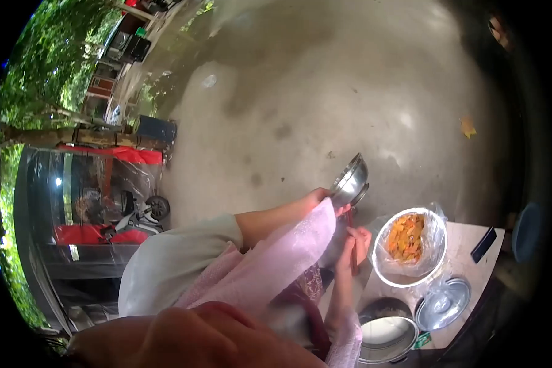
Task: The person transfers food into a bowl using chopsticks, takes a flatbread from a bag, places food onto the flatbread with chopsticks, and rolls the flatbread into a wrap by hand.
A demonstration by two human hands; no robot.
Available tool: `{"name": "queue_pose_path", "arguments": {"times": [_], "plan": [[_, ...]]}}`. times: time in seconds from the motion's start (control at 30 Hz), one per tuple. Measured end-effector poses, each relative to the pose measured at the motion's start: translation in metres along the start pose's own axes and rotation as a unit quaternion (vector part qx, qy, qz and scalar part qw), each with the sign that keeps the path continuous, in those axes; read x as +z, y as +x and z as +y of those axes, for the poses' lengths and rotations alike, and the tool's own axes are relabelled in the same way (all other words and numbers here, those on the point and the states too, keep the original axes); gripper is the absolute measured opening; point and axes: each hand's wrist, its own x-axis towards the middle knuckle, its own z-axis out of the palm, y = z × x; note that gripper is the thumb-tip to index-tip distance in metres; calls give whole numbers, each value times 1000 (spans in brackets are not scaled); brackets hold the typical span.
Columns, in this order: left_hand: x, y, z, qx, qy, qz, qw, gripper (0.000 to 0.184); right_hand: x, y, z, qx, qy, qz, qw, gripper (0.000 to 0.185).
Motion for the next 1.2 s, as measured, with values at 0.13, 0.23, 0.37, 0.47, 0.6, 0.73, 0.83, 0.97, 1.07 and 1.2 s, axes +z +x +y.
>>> {"name": "queue_pose_path", "arguments": {"times": [0.13,0.23,0.37,0.47,0.6,0.73,0.83,0.97,1.07,1.2], "plan": [[10,-29,20,216,203,6,955,36,18,27,-9,16,-1,30,999,32],[-8,-13,70,212,78,12,974,37,5,29,30,67,-28,87,994,35],[-21,-3,115,286,85,41,954,38,-8,-11,85,279,-16,155,948,19],[-49,16,131,268,161,99,945,32,10,-26,47,376,-158,135,903,22],[-81,55,155,101,157,27,982,30,-7,-73,55,320,-272,161,893,33],[-84,105,105,-44,54,10,998,33,-29,-82,26,318,-86,307,893,29],[-101,152,59,49,320,-32,945,35,-49,-98,29,323,-79,304,893,23],[-105,194,28,-100,84,-52,990,38,-66,-91,17,245,-37,341,907,21],[-117,208,12,-87,94,-39,991,40,-80,-82,33,173,-86,361,912,13],[-141,215,8,-22,124,30,992,41,-101,-85,68,217,-181,340,897,10]]}}
